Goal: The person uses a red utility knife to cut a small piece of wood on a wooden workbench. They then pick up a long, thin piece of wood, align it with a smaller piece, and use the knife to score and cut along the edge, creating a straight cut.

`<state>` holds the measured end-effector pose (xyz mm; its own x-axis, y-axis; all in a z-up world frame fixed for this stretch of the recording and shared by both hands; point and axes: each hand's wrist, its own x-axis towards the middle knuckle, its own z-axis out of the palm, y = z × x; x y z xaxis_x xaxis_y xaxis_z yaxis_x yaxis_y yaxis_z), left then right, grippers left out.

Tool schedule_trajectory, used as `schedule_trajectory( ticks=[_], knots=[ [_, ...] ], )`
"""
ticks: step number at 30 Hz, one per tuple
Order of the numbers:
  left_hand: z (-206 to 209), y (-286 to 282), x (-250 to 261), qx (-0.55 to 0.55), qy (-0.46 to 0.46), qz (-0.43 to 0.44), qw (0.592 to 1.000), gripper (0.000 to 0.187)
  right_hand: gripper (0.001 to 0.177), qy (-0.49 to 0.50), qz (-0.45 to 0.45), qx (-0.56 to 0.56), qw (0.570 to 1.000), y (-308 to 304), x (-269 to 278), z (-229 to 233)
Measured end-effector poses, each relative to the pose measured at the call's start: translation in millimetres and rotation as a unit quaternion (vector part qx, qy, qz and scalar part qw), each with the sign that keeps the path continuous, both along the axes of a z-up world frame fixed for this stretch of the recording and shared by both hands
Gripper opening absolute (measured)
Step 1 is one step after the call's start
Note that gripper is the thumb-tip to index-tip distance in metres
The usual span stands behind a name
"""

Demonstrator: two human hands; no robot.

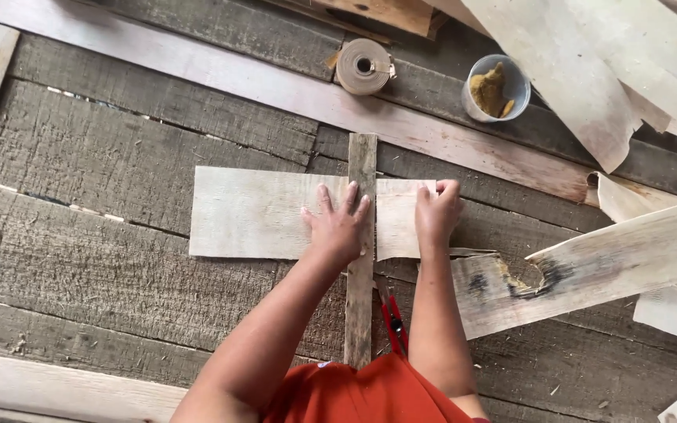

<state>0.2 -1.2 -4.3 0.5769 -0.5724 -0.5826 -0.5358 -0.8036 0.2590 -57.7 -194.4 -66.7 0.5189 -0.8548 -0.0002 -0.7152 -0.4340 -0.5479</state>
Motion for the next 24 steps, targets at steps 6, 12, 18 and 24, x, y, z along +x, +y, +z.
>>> schedule_trajectory(
  ticks=[6, 12, 18, 24],
  knots=[
    [7.7, 0.7, -1.9, -0.008, 0.0, 0.001, 1.0, 0.101, 0.032, -0.057, 0.068, -0.173, 0.981, 31.3, 10.4, 12.0],
    [-4.2, 1.3, -1.6, -0.019, -0.013, 0.003, 1.0, 0.1, 0.056, -0.03, 0.065, -0.202, 0.977, 30.6, -11.9, 61.2],
    [6.3, 3.2, -2.2, -0.019, -0.015, 0.006, 1.0, 0.103, 0.024, 0.083, 0.198, 0.035, 0.976, 75.9, -104.7, 57.2],
    [3.0, 0.0, -1.2, 0.001, -0.021, 0.002, 1.0, 0.103, 0.056, 0.337, 0.246, 0.116, 0.902, 113.9, -173.0, 48.8]
  ],
)
